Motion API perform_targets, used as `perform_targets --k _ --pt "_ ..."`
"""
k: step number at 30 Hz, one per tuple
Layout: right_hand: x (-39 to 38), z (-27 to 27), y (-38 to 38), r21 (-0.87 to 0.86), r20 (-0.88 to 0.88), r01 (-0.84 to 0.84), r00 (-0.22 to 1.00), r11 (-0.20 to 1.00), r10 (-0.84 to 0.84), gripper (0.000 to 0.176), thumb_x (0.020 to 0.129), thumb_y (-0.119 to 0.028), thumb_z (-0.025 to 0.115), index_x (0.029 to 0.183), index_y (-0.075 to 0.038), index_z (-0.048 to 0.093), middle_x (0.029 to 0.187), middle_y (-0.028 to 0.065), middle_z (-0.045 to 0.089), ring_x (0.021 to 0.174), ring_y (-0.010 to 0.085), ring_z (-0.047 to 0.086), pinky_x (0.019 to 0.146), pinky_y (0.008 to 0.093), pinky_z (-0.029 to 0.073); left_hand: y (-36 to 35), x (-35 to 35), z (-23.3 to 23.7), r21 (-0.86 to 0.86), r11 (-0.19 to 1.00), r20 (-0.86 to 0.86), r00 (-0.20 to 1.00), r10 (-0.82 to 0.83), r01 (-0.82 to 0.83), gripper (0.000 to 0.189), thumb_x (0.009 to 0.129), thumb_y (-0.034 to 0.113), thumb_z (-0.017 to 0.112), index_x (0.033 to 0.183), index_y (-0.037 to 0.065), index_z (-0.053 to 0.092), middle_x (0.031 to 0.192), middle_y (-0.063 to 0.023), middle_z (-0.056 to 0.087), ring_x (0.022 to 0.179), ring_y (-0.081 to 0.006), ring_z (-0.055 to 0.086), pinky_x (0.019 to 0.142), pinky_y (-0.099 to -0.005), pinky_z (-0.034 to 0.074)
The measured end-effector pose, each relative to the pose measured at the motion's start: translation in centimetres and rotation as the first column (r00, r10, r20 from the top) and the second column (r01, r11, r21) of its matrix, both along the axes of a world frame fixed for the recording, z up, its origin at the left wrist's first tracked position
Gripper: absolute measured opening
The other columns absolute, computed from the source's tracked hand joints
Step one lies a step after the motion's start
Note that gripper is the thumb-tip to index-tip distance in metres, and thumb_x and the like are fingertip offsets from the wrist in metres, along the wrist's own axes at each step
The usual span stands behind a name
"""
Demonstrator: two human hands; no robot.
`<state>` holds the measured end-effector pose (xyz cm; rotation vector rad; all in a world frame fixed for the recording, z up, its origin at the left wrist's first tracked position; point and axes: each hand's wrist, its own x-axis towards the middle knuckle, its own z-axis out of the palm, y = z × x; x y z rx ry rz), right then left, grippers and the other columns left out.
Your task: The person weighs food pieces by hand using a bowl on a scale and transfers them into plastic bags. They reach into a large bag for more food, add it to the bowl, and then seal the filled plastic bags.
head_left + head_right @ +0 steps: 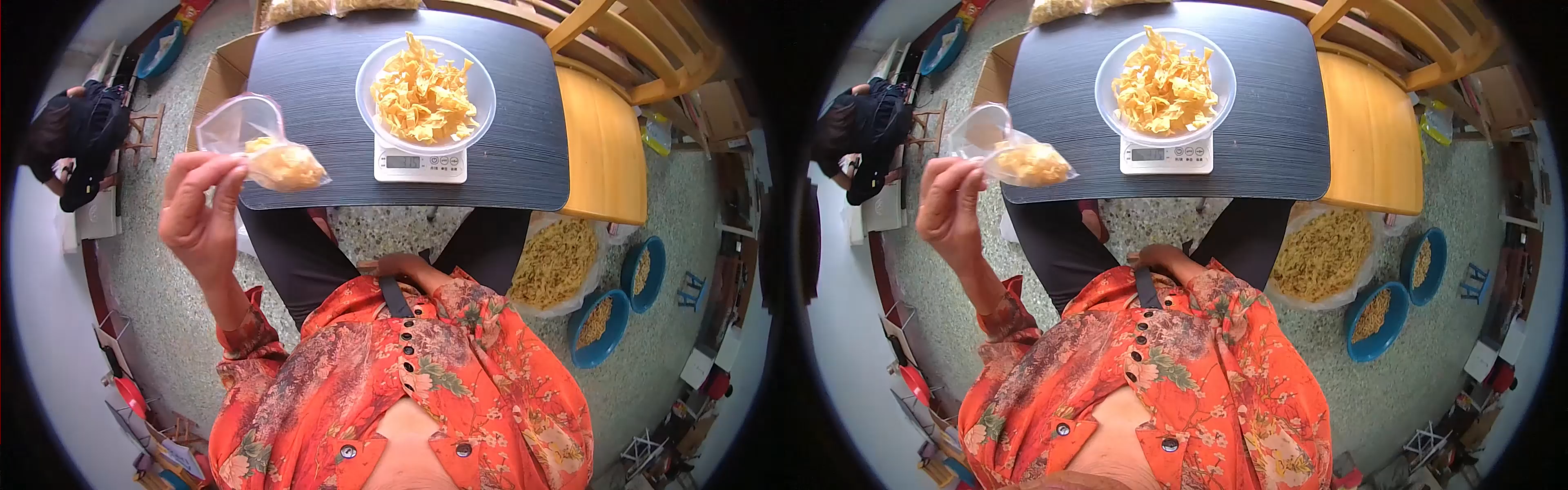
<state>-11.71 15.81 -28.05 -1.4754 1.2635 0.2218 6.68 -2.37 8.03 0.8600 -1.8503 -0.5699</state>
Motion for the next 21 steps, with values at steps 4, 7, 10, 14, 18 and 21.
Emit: perform_targets --k 4,7,10,14,18,21 --pt "-1.8 5.9 -2.7 -0.288 -0.027 0.034 0.999 0.957 -0.043 0.048 0.091 -0.047 0.059 0.094 0.000 0.072 0.092 0.0225 0.071 0.088 0.0430 0.068 0.079 0.0503 0.051 2.9 -0.7 -1.1 0.057 0.998 -0.001 1.000 -0.025 0.025 0.017 0.082 -0.006 0.074 0.098 0.000 0.074 0.087 -0.0058 0.064 0.081 -0.0154 0.061 0.072 -0.0256 0.048" --pt "-2.3 17.1 -2.4 -0.431 0.233 0.234 0.962 0.871 -0.144 0.035 0.095 -0.034 0.059 0.097 0.000 0.068 0.086 0.0190 0.070 0.079 0.0350 0.068 0.073 0.0436 0.052 4.7 -0.5 -0.9 0.029 0.998 0.036 0.998 -0.057 0.056 0.015 0.082 -0.005 0.074 0.095 0.001 0.073 0.086 -0.0063 0.063 0.079 -0.0168 0.061 0.071 -0.0262 0.048" --pt "-4.2 26.0 -1.4 -0.390 0.616 0.620 0.725 0.681 -0.308 0.020 0.085 -0.016 0.076 0.098 -0.003 0.069 0.094 0.0143 0.070 0.070 0.0181 0.066 0.061 0.0325 0.051 6.4 -2.3 -2.1 0.048 0.993 0.033 0.993 -0.114 0.112 0.014 0.081 -0.006 0.073 0.092 0.002 0.073 0.085 -0.0078 0.063 0.076 -0.0198 0.062 0.068 -0.0299 0.050" --pt "-0.9 33.3 -0.3 -0.700 0.698 0.696 0.714 0.162 -0.054 0.042 0.072 -0.008 0.088 0.108 -0.005 0.066 0.117 0.0116 0.067 0.063 0.0085 0.061 0.052 0.0210 0.045 9.1 1.3 -1.5 0.001 0.971 0.079 0.968 -0.237 0.237 0.018 0.078 -0.005 0.074 0.094 0.003 0.072 0.084 -0.0097 0.065 0.076 -0.0253 0.065 0.068 -0.0338 0.053" --pt "0.7 31.8 0.9 -0.693 0.579 0.576 0.803 0.435 -0.142 0.050 0.070 -0.007 0.089 0.113 -0.006 0.065 0.118 0.0092 0.068 0.058 0.0071 0.060 0.047 0.0209 0.044 11.9 3.0 -2.5 0.024 0.964 0.058 0.962 -0.267 0.266 0.016 0.077 0.000 0.075 0.091 0.005 0.070 0.083 -0.0110 0.064 0.076 -0.0282 0.066 0.067 -0.0358 0.053" --pt "1.6 30.1 0.9 -0.766 0.447 0.400 0.894 0.503 -0.031 0.059 0.070 -0.009 0.090 0.121 -0.008 0.061 0.120 0.0081 0.068 0.056 0.0072 0.061 0.047 0.0200 0.044 13.1 4.3 -4.0 0.018 0.957 0.050 0.955 -0.291 0.290 0.014 0.077 0.010 0.077 0.085 0.009 0.065 0.079 -0.0065 0.056 0.076 -0.0267 0.063 0.065 -0.0373 0.052"
